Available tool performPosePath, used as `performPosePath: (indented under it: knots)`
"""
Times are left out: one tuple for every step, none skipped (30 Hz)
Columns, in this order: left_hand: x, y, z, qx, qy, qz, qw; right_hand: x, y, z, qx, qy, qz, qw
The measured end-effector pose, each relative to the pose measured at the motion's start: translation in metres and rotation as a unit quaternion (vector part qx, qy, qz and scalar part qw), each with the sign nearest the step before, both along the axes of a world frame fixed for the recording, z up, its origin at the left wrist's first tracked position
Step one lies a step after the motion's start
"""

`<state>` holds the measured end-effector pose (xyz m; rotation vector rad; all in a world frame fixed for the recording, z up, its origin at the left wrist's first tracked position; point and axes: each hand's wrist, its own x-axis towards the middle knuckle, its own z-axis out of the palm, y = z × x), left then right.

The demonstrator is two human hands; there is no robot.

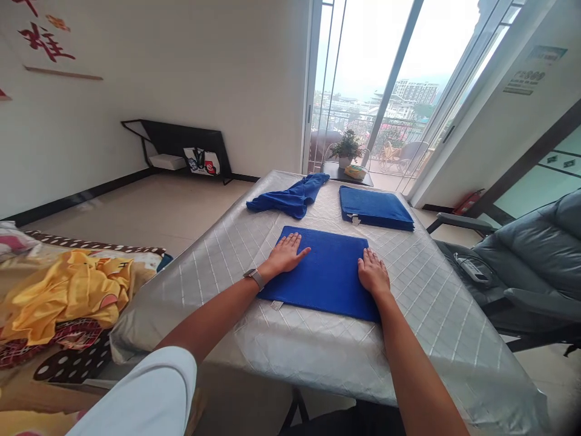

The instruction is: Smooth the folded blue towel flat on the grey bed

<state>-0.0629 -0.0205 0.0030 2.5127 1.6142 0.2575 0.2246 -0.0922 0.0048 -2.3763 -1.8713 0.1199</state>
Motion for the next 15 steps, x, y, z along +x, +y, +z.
performPosePath:
  knots:
    - [-0.009, 0.002, -0.001, 0.001, 0.002, 0.015, 1.000, 0.000, 0.000, 0.000, 0.001, 0.000, 0.000, 1.000]
    - [-0.016, 0.003, -0.002, 0.002, 0.003, 0.028, 1.000, 0.000, 0.000, 0.000, 0.003, -0.001, 0.000, 1.000]
    - [-0.020, 0.004, -0.004, 0.002, 0.003, 0.036, 0.999, 0.000, 0.000, -0.001, 0.004, 0.000, 0.000, 1.000]
    - [-0.023, 0.005, -0.005, 0.002, 0.003, 0.042, 0.999, 0.000, 0.000, -0.001, 0.006, 0.001, 0.000, 1.000]
    - [-0.024, 0.005, -0.006, -0.001, 0.004, 0.044, 0.999, 0.000, 0.000, -0.001, 0.009, 0.002, 0.001, 1.000]
    - [-0.024, 0.006, -0.006, -0.006, 0.005, 0.044, 0.999, 0.000, 0.000, -0.001, 0.012, 0.004, 0.001, 1.000]
    - [-0.023, 0.007, -0.006, -0.011, 0.005, 0.042, 0.999, 0.000, 0.000, -0.001, 0.014, 0.006, 0.001, 1.000]
    - [-0.022, 0.008, -0.006, -0.016, 0.004, 0.038, 0.999, 0.000, 0.000, -0.001, 0.016, 0.007, 0.001, 1.000]
    - [-0.022, 0.008, -0.006, -0.021, 0.004, 0.033, 0.999, 0.001, 0.000, -0.001, 0.017, 0.008, 0.000, 1.000]
    - [-0.022, 0.009, -0.006, -0.025, 0.004, 0.029, 0.999, 0.001, 0.000, -0.002, 0.016, 0.008, -0.001, 1.000]
    - [-0.022, 0.009, -0.005, -0.027, 0.003, 0.027, 0.999, 0.001, 0.000, -0.002, 0.015, 0.007, -0.001, 1.000]
    - [-0.022, 0.010, -0.005, -0.028, 0.003, 0.025, 0.999, 0.001, 0.001, -0.001, 0.013, 0.005, -0.001, 1.000]
    - [-0.022, 0.010, -0.004, -0.028, 0.002, 0.024, 0.999, 0.001, 0.001, -0.001, 0.011, 0.003, -0.002, 1.000]
    - [-0.022, 0.010, -0.004, -0.027, 0.001, 0.024, 0.999, 0.001, 0.001, -0.001, 0.009, 0.000, -0.002, 1.000]
    - [-0.022, 0.010, -0.004, -0.025, -0.001, 0.025, 0.999, 0.001, 0.001, 0.000, 0.007, -0.002, -0.002, 1.000]
